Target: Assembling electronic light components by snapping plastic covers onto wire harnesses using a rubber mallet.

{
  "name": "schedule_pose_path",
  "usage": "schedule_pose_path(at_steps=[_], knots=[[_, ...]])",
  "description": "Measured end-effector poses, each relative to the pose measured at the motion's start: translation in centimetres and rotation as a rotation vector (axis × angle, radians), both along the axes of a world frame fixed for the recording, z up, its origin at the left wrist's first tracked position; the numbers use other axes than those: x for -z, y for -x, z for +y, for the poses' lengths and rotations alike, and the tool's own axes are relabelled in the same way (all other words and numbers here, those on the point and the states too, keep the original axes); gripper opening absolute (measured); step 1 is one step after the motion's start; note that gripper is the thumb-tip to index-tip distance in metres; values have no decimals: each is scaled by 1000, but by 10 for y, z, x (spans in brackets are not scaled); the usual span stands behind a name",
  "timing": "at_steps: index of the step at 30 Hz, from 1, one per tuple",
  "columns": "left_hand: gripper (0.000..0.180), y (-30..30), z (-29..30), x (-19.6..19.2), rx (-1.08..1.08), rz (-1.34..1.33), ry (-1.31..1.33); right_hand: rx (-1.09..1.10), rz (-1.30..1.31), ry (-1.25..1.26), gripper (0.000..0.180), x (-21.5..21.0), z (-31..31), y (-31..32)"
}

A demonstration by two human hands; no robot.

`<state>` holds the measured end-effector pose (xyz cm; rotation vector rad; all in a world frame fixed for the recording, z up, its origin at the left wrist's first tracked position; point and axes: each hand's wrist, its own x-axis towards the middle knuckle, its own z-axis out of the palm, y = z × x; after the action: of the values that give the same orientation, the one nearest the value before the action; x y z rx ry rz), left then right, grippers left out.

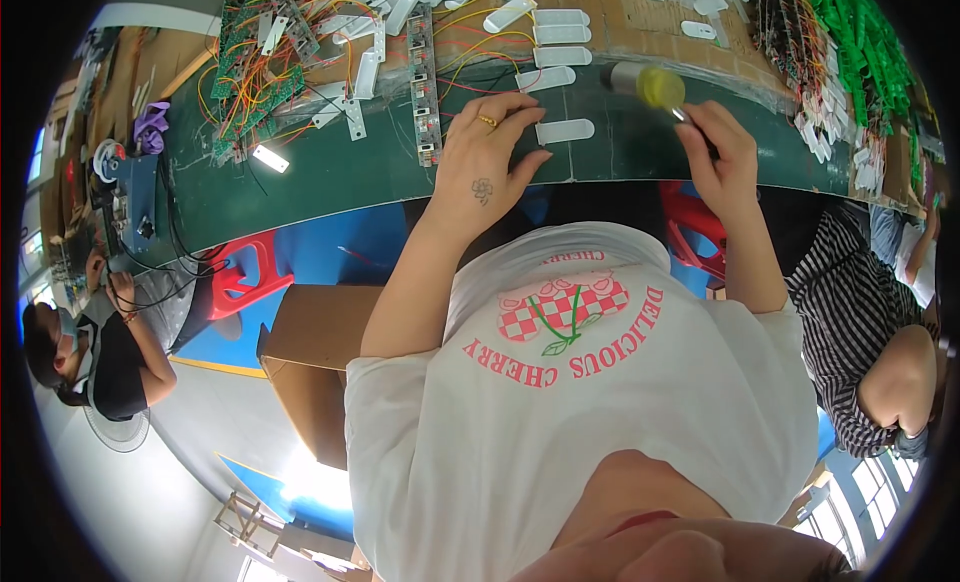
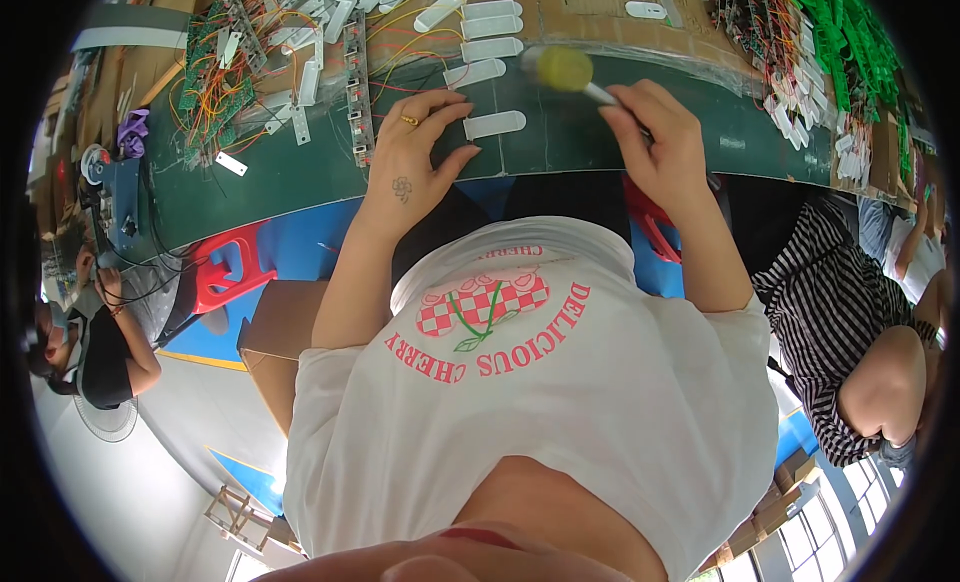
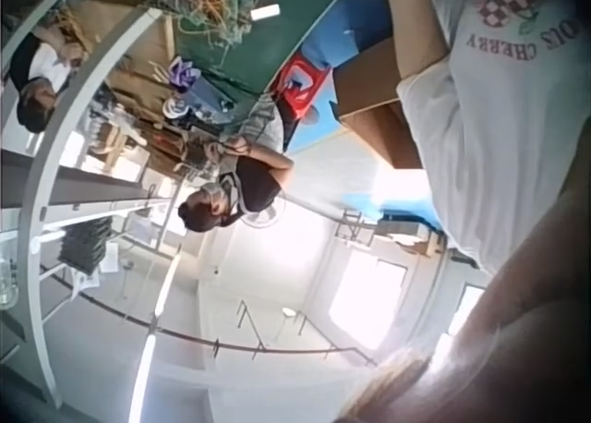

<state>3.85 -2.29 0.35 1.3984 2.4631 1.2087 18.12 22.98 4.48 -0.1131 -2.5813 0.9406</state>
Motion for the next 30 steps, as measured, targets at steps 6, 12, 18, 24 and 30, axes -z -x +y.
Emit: schedule_pose_path(at_steps=[6, 12, 18, 24, 30], knots=[[42, -1, -2, 4, -2, 19, -2, -139, -269, -102, 16, -1, -21, -2], [45, -4, -1, 5, 6, 30, -17, -132, -76, 72, 17, -2, -40, 3], [53, -1, 0, 6, -11, 41, -28, -96, -134, -152, 17, 5, -32, 8], [51, 3, -3, 0, -22, 45, -112, 313, 56, -415, 17, 33, 6, 17], [34, -10, -17, 27, 101, 408, -407, -66, 97, 5, 27, 34, -76, 90]])
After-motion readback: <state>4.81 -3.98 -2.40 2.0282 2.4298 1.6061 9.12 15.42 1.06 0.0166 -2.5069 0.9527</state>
